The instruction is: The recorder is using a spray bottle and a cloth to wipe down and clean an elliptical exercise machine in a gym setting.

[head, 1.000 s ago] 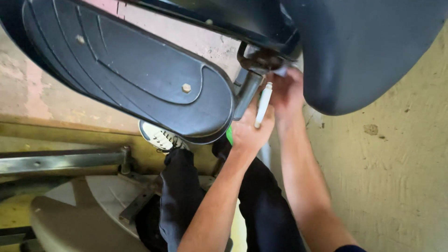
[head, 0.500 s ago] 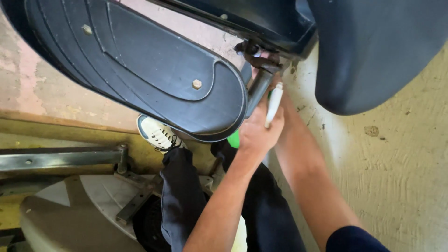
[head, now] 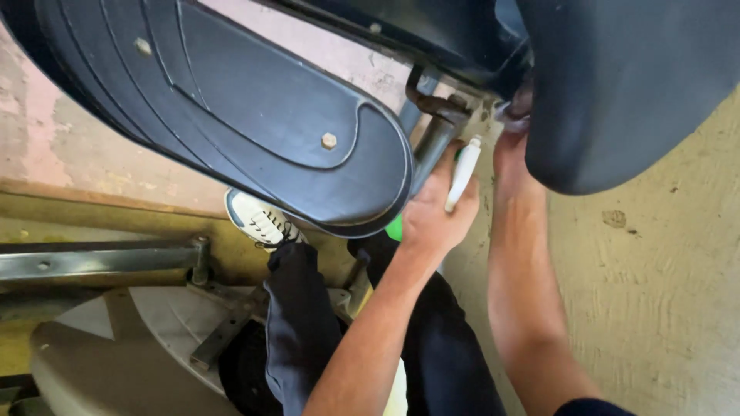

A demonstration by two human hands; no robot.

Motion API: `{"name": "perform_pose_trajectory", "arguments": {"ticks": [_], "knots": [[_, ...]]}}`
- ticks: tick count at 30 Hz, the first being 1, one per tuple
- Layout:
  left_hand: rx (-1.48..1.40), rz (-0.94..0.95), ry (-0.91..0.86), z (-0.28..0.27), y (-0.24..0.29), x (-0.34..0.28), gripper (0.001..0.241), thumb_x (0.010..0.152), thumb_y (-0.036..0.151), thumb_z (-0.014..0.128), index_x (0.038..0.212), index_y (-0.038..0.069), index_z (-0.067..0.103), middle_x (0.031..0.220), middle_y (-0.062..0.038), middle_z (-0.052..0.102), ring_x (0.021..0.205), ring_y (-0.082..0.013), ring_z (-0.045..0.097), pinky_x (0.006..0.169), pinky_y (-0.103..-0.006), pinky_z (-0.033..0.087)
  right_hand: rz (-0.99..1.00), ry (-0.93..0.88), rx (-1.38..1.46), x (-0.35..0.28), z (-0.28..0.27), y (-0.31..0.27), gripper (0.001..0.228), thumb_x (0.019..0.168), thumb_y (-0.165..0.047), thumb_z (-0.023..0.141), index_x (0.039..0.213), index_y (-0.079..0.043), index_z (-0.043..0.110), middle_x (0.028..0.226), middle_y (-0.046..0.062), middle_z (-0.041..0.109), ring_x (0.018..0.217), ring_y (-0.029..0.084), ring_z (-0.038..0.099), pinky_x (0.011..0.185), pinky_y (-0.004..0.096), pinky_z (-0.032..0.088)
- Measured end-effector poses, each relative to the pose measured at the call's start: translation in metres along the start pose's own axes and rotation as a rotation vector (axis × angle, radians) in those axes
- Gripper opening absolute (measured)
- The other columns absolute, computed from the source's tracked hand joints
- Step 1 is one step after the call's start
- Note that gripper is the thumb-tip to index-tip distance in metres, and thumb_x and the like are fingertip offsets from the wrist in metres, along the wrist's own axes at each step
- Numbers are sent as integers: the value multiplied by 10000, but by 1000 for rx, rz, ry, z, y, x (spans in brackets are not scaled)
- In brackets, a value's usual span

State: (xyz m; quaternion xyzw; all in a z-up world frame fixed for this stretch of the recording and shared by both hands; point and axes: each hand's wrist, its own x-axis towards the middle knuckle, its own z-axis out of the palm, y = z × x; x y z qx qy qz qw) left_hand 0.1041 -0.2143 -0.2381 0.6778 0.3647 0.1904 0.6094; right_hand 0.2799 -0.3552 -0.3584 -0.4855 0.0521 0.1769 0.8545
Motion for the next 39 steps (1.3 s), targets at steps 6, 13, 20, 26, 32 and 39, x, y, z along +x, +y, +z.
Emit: {"name": "perform_pose_trajectory", "arguments": {"ticks": [6,13,20,26,32,39], "knots": [[-11,-50,-34,4,-4,2,542,905,232,654,1415,63,579,1301,-212,677,1199,-391,668,1027,-439,530,-307,57,-709,-31,-17,63,136,1056,-127,622,1159,-41,600,999,63,668,868,156,636,762,276,544],[70,-200,-111,-1,4,9,506,916,291,652,1371,73,610,1125,-196,722,1008,-368,722,889,-419,583,-88,178,-646,-23,-89,132,293,1001,-163,652,1258,-43,581,1053,39,622,893,146,573,758,273,496],[173,-38,34,19,-32,-9,402,955,259,676,1284,31,642,1137,-231,709,1012,-397,700,895,-450,556,272,196,-367,-2,-57,120,316,979,-281,575,1212,-66,590,1086,56,667,973,187,644,851,333,549],[219,-65,-22,19,-31,-3,140,916,177,691,964,45,691,853,-189,697,780,-377,684,754,-482,550,398,176,-92,-16,-4,54,280,981,-135,584,1231,-12,562,1220,120,674,1220,261,640,1107,438,535],[184,-157,-86,16,-16,6,165,923,159,663,987,6,666,833,-211,684,760,-403,676,691,-497,535,400,155,-383,8,-80,119,495,981,-347,555,1344,-10,551,1215,127,660,1078,270,607,884,404,545],[166,-103,0,19,-22,-5,223,914,171,675,1072,15,665,871,-213,691,793,-419,693,720,-484,555,-1407,386,-2420,44,-136,227,130,1046,-205,620,1037,-91,682,950,49,727,844,172,689,704,297,574]]}}
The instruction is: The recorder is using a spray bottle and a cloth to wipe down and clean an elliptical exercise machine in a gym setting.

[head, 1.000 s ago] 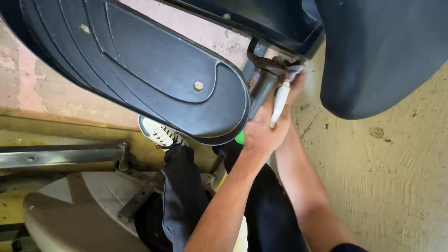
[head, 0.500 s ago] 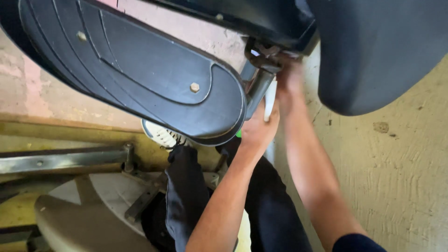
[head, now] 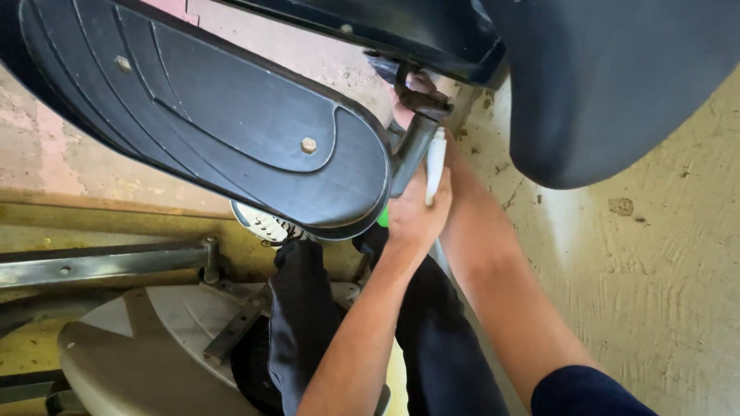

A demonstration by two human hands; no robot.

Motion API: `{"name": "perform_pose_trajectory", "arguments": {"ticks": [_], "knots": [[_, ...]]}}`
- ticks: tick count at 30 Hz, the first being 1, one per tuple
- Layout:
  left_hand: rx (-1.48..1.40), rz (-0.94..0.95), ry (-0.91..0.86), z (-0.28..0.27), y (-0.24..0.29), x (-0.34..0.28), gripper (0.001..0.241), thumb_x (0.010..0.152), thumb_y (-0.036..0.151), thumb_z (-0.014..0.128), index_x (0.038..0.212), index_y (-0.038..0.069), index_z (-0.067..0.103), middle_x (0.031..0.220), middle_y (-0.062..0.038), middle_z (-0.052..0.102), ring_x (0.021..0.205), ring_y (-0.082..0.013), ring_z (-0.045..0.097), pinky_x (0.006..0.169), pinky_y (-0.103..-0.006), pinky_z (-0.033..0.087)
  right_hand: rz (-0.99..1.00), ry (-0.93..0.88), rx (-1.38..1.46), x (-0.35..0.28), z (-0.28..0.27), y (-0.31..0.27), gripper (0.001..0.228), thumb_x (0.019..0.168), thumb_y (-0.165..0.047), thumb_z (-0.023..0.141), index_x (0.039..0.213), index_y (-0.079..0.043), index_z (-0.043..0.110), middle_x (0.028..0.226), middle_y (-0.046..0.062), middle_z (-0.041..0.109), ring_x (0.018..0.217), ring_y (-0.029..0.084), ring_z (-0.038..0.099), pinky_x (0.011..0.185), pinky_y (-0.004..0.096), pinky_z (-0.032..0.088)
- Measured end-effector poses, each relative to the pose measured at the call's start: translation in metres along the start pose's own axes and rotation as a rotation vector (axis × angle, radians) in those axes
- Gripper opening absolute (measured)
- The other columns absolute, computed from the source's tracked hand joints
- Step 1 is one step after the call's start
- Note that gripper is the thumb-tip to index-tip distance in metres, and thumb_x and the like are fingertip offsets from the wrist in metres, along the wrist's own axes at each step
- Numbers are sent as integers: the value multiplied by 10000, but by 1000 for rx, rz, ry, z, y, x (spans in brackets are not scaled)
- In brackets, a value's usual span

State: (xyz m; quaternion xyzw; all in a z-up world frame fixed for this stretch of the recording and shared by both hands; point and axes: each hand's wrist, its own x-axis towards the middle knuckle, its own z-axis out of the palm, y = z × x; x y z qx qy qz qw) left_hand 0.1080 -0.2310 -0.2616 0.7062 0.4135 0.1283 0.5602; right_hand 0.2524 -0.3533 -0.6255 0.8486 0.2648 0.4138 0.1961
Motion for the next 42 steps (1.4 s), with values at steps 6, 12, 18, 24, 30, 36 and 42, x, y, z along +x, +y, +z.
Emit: {"name": "perform_pose_trajectory", "arguments": {"ticks": [6,12,18,24,30,36,42], "knots": [[-43,129,-73,-43,18,-9,371,904,122,661,1250,1,600,1130,-254,669,1019,-455,653,885,-515,533,-1358,1095,-1993,66,-39,31,172,938,-194,587,827,-73,638,745,78,688,673,210,673,614,337,580],[-133,142,-231,-86,46,-32,483,902,73,637,1373,18,545,1296,-243,631,1149,-457,613,997,-504,511,-2146,651,-2231,150,-173,161,291,916,1,662,1202,-28,619,1154,119,679,988,235,688,865,327,571],[-96,102,-231,-104,83,-51,437,881,61,609,1317,52,575,1292,-214,649,1116,-431,667,933,-458,563,-2464,832,-2351,194,-227,204,352,945,-149,677,1282,-62,628,1265,72,668,1040,176,665,874,316,519],[79,-73,-358,-62,79,-41,430,871,151,627,1294,79,622,1197,-201,702,1015,-423,689,850,-485,563,-2564,1646,-2580,123,-208,202,417,929,-235,733,1268,-13,629,1132,23,615,962,140,558,850,333,482],[309,83,-362,35,-7,-46,382,859,205,668,1202,45,620,1080,-234,689,953,-458,676,829,-534,551,-2427,1684,-2829,104,-200,206,348,985,-254,711,1195,21,675,1086,-11,669,977,111,595,875,298,520],[508,4,-361,83,-18,-53,335,845,177,665,1148,36,634,1074,-249,693,907,-469,684,799,-533,561,-2444,1592,-2605,72,-183,225,280,943,-139,659,1155,41,638,934,45,669,806,172,601,716,333,499],[458,-4,-349,84,14,-59,396,852,113,630,1241,52,667,1079,-240,731,912,-448,728,829,-485,589,-2431,1556,-2781,31,-170,227,246,971,-64,656,1204,10,635,1044,46,691,955,148,613,874,304,504]]}}
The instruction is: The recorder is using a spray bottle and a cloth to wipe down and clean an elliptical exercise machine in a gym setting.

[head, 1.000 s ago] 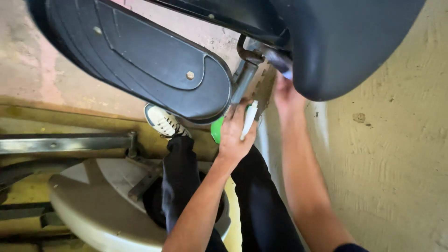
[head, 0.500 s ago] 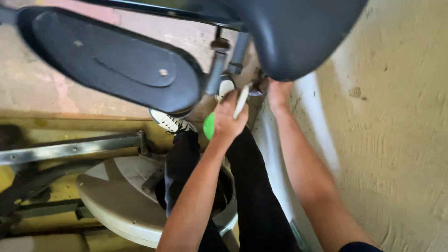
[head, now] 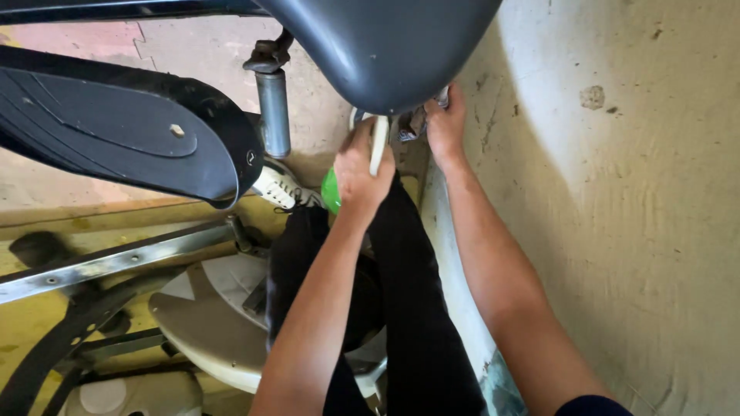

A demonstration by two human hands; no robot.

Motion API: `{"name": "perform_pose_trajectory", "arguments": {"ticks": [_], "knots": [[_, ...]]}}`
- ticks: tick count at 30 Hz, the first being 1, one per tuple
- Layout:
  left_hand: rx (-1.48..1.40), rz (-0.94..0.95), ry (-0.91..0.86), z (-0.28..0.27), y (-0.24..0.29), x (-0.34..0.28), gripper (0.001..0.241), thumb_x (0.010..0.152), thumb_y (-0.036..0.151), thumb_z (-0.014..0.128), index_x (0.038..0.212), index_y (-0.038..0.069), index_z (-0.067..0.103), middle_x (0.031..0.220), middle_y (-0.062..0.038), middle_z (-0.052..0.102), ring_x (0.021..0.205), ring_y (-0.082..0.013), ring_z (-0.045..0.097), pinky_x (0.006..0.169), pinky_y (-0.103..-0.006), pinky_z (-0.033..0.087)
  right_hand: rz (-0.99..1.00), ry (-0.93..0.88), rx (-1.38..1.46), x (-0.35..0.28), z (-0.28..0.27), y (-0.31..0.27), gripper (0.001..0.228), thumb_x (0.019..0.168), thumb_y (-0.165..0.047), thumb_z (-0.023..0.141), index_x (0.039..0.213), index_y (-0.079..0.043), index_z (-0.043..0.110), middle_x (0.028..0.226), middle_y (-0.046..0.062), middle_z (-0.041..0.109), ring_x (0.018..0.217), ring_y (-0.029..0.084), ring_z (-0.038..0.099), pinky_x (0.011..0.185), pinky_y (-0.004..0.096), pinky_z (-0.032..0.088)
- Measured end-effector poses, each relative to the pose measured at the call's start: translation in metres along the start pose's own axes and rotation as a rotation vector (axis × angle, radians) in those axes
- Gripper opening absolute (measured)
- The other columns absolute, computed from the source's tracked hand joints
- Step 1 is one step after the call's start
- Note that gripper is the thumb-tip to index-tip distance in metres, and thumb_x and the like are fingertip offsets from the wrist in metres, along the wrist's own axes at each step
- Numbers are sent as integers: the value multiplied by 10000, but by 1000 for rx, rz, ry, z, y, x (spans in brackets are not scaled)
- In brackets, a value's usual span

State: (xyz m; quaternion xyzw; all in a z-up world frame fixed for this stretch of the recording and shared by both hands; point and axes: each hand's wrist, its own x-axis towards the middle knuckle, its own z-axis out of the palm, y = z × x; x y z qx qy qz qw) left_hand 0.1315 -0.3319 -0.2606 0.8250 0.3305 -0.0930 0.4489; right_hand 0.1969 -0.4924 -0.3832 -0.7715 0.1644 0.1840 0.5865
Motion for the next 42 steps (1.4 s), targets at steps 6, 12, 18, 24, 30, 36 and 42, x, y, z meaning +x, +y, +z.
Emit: {"name": "perform_pose_trajectory", "arguments": {"ticks": [6,12,18,24,30,36,42], "knots": [[-127,108,75,-5,-15,-4,430,867,87,610,1293,56,656,1211,-226,720,1021,-400,740,911,-431,611,-137,-112,-166,27,24,55,266,977,-75,679,1229,8,657,1168,104,712,1088,183,638,976,321,499],[-238,83,2,8,-50,46,302,907,113,635,1193,35,687,1079,-213,735,973,-418,727,841,-466,587,-127,-134,-136,48,84,92,277,973,-76,673,1238,4,652,1174,104,707,1090,185,636,975,322,500],[-339,199,63,1,-37,81,320,875,168,697,1154,15,659,1034,-212,714,964,-407,716,844,-450,585,-119,-117,-123,75,106,115,289,969,-78,667,1247,0,646,1180,104,703,1093,187,633,974,324,500],[-368,205,-1,0,-41,80,243,888,100,662,1116,18,650,1062,-210,706,1006,-422,693,878,-466,564,-84,-101,-112,67,99,124,300,965,-79,661,1255,-4,640,1187,104,699,1095,188,631,973,326,501],[-341,213,-53,-11,-32,79,275,827,66,664,1099,28,655,1078,-208,700,977,-424,686,857,-480,556,-58,-75,-87,35,53,109,311,961,-81,655,1264,-8,635,1193,104,694,1097,190,629,972,328,502],[-362,210,-85,-10,-22,81,296,821,106,714,1105,50,648,1068,-194,698,962,-398,704,848,-463,573,-33,-54,-71,19,11,108,323,958,-82,648,1272,-12,629,1199,103,690,1099,192,627,970,330,502],[-276,243,-126,-10,-24,74,282,767,100,723,1038,55,660,997,-171,710,909,-400,698,823,-485,557,-16,-51,-31,6,9,104,335,954,-84,642,1281,-16,624,1205,103,686,1102,194,624,969,331,503]]}}
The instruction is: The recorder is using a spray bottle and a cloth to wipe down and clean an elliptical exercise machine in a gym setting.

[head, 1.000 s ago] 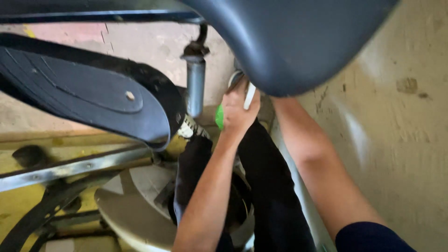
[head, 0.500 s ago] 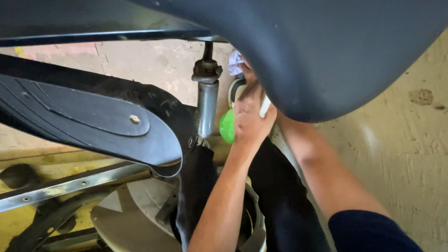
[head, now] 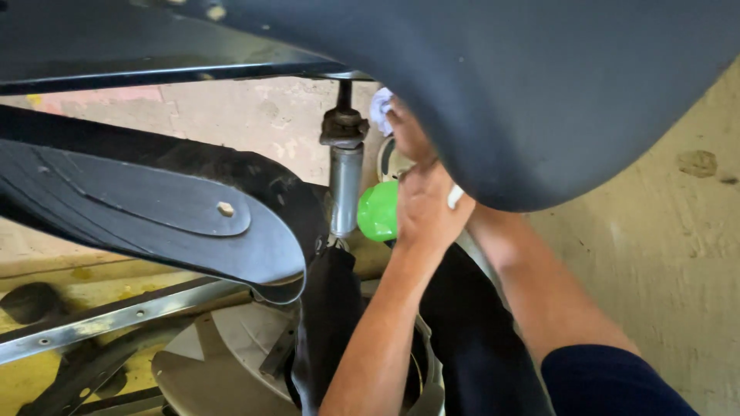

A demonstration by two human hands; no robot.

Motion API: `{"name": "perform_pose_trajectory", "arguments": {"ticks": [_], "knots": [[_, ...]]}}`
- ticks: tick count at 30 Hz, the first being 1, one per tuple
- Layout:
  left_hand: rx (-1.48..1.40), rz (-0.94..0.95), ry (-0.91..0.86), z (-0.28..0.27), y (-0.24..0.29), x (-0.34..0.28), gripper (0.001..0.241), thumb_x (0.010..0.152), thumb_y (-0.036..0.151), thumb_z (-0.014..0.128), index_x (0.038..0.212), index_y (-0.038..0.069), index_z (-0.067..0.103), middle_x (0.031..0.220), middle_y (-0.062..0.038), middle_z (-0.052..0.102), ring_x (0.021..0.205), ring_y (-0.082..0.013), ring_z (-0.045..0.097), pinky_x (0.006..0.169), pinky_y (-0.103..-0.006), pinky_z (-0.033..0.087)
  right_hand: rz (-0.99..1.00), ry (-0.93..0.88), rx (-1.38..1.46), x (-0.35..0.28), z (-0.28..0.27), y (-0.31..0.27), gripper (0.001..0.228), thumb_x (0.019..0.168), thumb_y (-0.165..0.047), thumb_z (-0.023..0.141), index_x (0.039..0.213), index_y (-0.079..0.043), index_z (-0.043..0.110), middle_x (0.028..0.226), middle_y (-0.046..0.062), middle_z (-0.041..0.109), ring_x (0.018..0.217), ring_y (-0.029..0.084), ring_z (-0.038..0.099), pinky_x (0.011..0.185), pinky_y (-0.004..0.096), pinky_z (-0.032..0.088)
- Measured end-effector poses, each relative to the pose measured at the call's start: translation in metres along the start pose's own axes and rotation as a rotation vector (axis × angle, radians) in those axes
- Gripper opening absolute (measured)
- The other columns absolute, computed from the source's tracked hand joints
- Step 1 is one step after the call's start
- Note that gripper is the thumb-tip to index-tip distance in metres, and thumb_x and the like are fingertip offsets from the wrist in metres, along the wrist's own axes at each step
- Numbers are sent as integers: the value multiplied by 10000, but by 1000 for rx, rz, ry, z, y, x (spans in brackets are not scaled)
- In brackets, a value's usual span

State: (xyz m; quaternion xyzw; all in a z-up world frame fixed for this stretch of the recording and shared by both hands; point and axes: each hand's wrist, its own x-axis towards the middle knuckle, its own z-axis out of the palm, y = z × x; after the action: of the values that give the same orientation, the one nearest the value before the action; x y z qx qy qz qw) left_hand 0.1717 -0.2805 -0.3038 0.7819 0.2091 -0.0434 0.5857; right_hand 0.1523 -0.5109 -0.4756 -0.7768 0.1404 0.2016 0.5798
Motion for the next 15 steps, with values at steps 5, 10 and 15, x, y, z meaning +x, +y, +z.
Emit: {"name": "perform_pose_trajectory", "arguments": {"ticks": [5,10,15], "knots": [[59,-32,-27,-10,8,-1,269,726,87,706,982,40,640,968,-162,682,870,-391,688,794,-492,545,39,9,25,-26,-5,11,344,950,-85,637,1288,-19,619,1211,103,682,1104,195,623,968,333,504],[94,-82,-59,-13,12,-2,237,790,67,672,1021,32,635,978,-153,681,876,-383,693,809,-488,551,58,15,48,-41,-9,5,354,947,-86,632,1295,-23,615,1216,103,678,1106,197,621,967,334,504],[67,-41,-1,-16,18,-3,246,786,63,665,1029,36,631,1011,-150,688,897,-384,694,817,-483,553,73,24,72,-44,-5,0,364,944,-88,627,1302,-26,610,1221,103,675,1107,198,619,966,336,505]]}}
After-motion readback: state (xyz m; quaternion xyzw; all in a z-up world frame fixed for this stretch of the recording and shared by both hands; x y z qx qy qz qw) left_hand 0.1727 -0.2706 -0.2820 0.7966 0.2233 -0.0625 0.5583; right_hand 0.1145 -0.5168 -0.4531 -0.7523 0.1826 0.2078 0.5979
